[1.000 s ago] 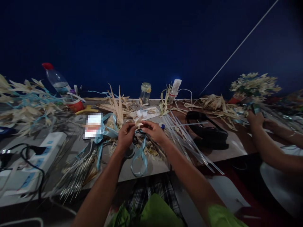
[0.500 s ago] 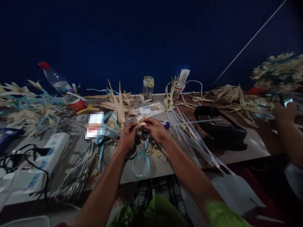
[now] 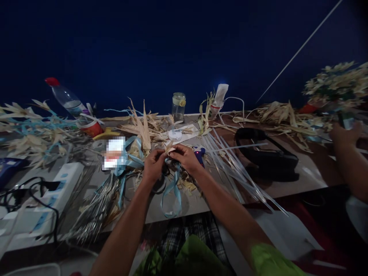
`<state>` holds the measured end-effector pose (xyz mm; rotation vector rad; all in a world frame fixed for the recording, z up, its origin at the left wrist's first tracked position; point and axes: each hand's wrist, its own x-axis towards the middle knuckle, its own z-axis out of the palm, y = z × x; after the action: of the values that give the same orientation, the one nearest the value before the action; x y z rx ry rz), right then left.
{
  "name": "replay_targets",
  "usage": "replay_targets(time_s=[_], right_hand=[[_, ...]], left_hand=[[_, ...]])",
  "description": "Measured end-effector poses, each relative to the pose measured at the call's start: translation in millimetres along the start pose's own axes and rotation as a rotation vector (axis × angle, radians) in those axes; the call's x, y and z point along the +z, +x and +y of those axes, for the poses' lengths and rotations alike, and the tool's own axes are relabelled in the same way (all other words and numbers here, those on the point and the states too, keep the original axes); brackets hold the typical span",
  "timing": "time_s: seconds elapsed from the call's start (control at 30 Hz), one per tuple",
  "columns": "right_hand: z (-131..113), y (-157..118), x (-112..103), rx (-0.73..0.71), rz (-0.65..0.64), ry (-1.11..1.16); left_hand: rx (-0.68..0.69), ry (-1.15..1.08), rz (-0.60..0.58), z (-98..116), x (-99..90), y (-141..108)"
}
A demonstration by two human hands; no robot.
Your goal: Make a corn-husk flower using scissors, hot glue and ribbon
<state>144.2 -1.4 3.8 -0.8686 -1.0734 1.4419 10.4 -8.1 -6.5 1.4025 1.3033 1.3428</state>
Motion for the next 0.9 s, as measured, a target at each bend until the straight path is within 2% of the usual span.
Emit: replay_targets(time_s=[0.1,0.3,0.5,0.67,0.9], right_hand=[[4,0,0,-0.026,0.014,-0.026],[6,-2,0,-0.013,0.003,-0.111],[8,-2,2,0.055,0.026,0.013],[10,0,-1,0.102,0.089,0.163],[12,4,-8,0.053,0.152,0.056]], left_hand=[[-0.002,0.024,-0.036,-1,-0.2,1],[0.038,0.122,-0.011,-2,0.0,2],[0.056,0.154,0.034,-1,2.1,2],[0.002,0.086,0.039,1,0.9,1],[-0.018,-0.109,0.024,7,-5.3,1]])
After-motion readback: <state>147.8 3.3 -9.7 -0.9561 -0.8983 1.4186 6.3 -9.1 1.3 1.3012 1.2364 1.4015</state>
